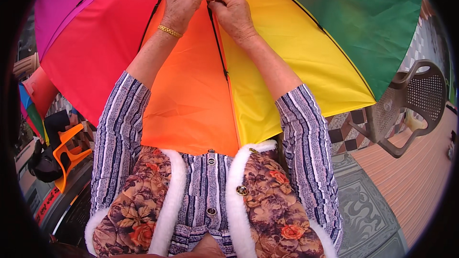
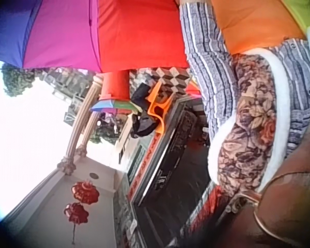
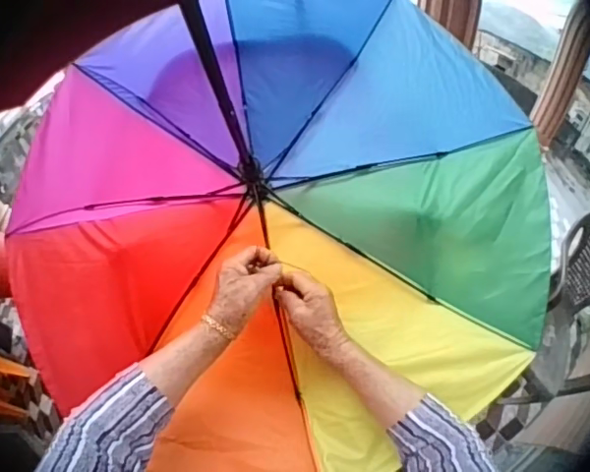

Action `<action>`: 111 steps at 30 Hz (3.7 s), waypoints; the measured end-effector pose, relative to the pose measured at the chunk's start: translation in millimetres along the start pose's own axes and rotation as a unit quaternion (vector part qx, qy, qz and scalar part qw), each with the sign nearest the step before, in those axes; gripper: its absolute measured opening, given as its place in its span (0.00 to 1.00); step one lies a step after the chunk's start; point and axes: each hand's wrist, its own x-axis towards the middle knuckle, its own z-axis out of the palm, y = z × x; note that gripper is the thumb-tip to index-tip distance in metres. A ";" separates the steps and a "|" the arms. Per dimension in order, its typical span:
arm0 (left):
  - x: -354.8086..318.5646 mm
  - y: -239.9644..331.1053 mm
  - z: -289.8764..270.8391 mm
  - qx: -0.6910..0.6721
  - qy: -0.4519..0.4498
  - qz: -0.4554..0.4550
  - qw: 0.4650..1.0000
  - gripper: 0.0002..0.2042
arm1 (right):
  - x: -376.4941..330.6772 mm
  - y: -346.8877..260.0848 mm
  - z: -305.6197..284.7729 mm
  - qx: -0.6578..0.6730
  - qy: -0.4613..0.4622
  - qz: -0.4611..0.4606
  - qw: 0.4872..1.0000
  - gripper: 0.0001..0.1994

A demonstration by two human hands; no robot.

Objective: The person attaches an umbrella canopy to its ribs by tying thread around each rib, trimming the thread with snips, and rotating the umbrella to repeat the process.

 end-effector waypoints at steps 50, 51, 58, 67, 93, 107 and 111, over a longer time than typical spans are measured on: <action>-6.6 -0.3 6.9 -0.165 0.088 -0.015 0.982 0.02 | 17.7 -21.2 28.9 0.162 0.097 0.034 0.981 0.04; -6.6 0.8 7.8 -0.168 0.085 -0.012 0.982 0.02 | 17.4 -16.5 29.0 0.181 0.088 -0.015 0.980 0.04; -5.5 -3.0 6.5 -0.179 0.092 -0.033 0.979 0.03 | 23.5 -25.2 16.7 0.202 0.045 0.145 0.968 0.04; -6.3 15.9 3.0 -0.245 0.082 -0.064 0.964 0.04 | 27.1 -33.2 -30.1 0.354 -0.109 0.234 0.899 0.04; -5.5 0.1 -2.7 0.323 0.065 -0.051 0.943 0.11 | -10.2 -60.1 -153.9 -0.080 -0.069 0.139 0.985 0.07; -12.2 3.3 2.7 0.357 0.097 0.040 0.928 0.11 | -17.1 -85.7 -143.8 -0.023 -0.053 0.093 0.994 0.07; -14.7 8.5 2.8 0.368 0.089 0.048 0.925 0.12 | -20.9 -97.8 -138.0 0.027 -0.080 0.060 0.995 0.07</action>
